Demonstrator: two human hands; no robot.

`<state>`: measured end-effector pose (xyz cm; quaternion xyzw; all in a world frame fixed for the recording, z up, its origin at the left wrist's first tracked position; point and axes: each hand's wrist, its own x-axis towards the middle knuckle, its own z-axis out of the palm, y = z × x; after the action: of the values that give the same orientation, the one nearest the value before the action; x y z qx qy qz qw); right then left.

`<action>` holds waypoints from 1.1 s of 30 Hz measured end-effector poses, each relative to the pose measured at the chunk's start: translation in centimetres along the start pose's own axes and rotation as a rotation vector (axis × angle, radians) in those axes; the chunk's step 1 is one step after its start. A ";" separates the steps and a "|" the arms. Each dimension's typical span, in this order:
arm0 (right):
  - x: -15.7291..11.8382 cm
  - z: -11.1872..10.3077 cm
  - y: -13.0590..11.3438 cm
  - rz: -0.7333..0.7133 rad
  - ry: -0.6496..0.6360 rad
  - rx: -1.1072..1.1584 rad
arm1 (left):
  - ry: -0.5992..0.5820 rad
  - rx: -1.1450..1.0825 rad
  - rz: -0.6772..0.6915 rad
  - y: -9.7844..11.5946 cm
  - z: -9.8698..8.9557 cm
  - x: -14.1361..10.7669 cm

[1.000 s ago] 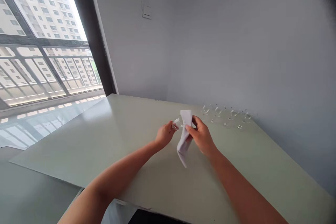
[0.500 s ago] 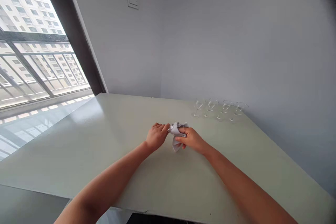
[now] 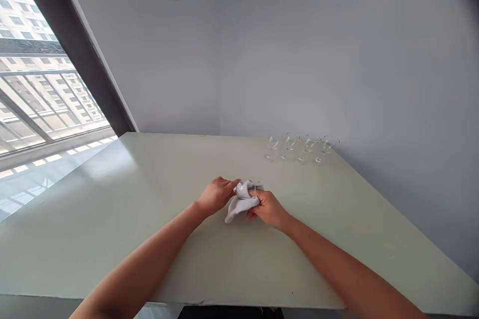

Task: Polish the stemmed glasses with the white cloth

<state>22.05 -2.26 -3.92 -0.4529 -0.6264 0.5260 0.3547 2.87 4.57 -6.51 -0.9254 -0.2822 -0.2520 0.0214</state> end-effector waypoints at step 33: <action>-0.8 -2.4 0.0 -0.012 0.019 0.503 | -0.115 0.046 -0.010 2.4 -5.6 3.4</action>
<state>24.56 -2.18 -3.46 -0.3516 -0.4751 0.6588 0.4654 4.03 3.27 0.19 -0.9361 -0.2934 -0.1921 0.0251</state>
